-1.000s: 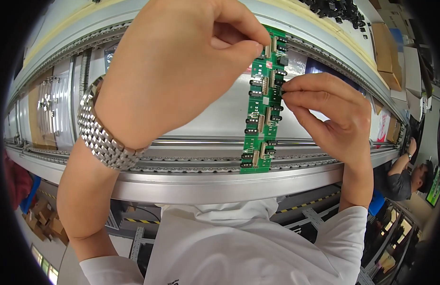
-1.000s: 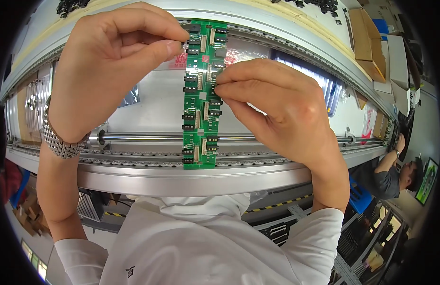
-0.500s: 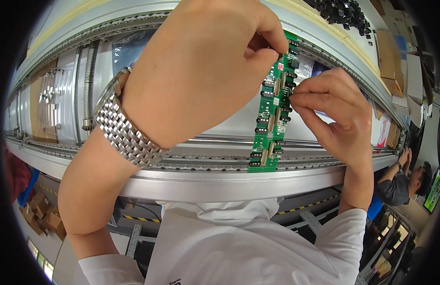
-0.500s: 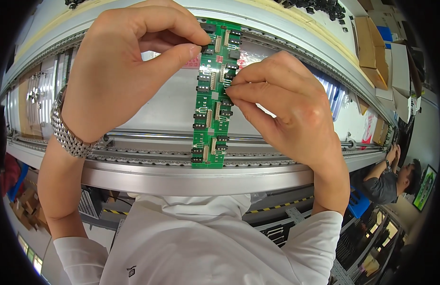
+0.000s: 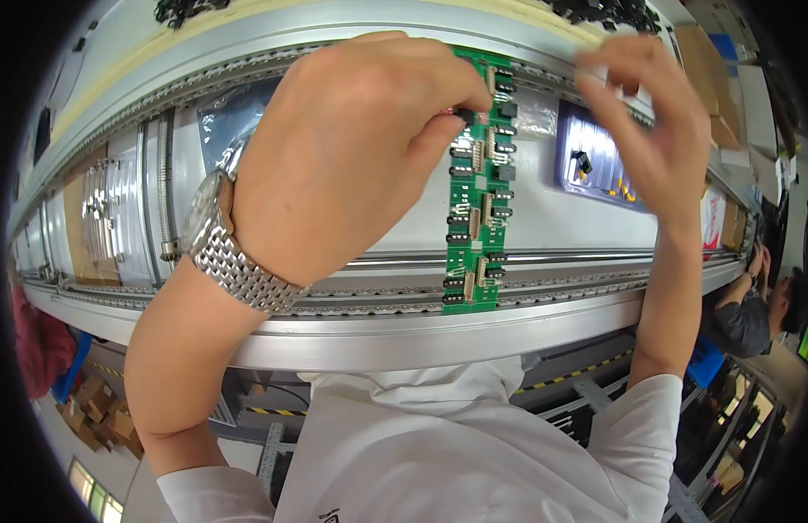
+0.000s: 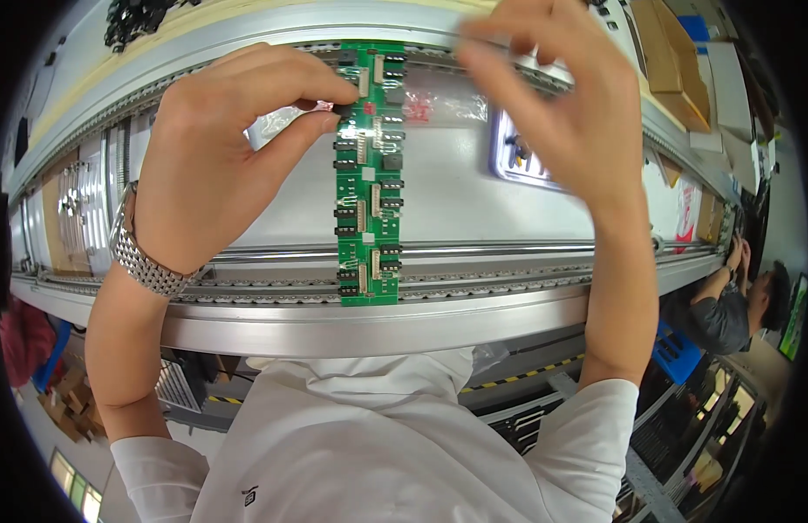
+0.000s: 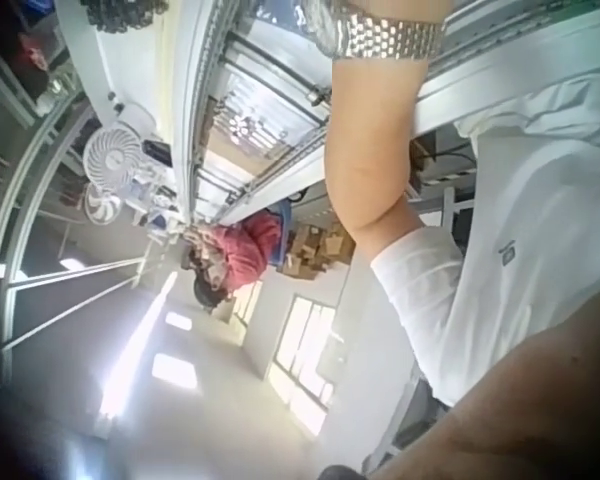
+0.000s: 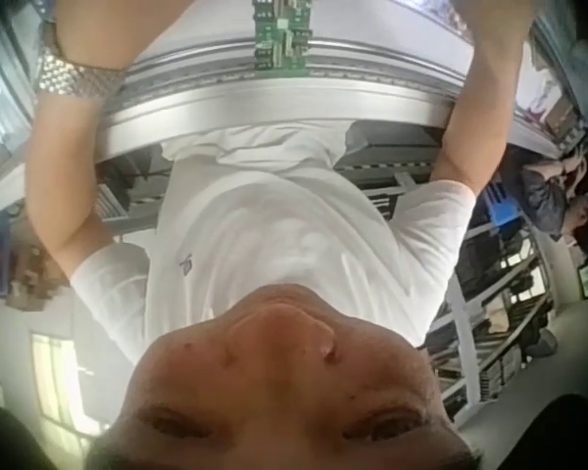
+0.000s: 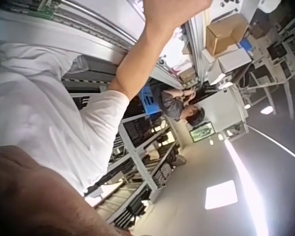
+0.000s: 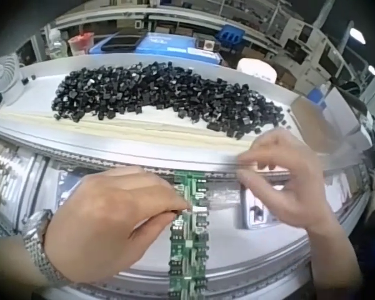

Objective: The person assembles circuit boards along an assembly line by placing a circuit board on the rail, inserting small electronic components into it by hand, and sliding the assembled board down the track.

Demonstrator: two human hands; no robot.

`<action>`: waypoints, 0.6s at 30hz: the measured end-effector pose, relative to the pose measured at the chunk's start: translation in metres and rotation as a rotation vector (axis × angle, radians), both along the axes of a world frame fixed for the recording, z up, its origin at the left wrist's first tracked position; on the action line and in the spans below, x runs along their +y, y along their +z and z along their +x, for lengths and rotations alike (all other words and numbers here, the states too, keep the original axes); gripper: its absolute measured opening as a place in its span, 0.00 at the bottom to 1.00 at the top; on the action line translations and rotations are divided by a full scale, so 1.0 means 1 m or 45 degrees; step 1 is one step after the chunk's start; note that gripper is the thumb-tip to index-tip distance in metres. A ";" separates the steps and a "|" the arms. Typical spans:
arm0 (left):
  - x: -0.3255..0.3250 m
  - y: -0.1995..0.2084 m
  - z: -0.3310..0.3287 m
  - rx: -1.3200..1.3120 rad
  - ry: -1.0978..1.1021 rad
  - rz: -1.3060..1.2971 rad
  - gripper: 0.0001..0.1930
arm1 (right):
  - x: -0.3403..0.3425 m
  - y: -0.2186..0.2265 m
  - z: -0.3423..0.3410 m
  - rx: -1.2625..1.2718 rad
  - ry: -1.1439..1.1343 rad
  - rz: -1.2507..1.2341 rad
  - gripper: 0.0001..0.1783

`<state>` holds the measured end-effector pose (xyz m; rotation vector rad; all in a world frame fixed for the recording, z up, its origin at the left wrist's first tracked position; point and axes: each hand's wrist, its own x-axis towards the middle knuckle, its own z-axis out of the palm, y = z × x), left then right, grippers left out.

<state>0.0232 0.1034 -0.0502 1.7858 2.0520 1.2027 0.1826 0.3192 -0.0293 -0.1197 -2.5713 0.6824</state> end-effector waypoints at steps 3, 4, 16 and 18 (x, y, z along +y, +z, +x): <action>0.004 -0.002 0.006 0.083 -0.030 0.038 0.10 | 0.056 -0.027 -0.002 -0.179 -0.446 0.173 0.07; 0.005 -0.001 0.009 0.091 -0.059 0.023 0.10 | 0.068 -0.033 -0.001 -0.174 -0.473 0.154 0.07; 0.007 0.012 0.012 0.350 -0.111 -0.120 0.10 | 0.110 -0.068 0.006 0.205 -0.272 -1.793 0.08; 0.007 0.019 0.015 0.378 -0.111 -0.130 0.11 | 0.126 -0.072 0.015 0.245 -0.079 -2.005 0.08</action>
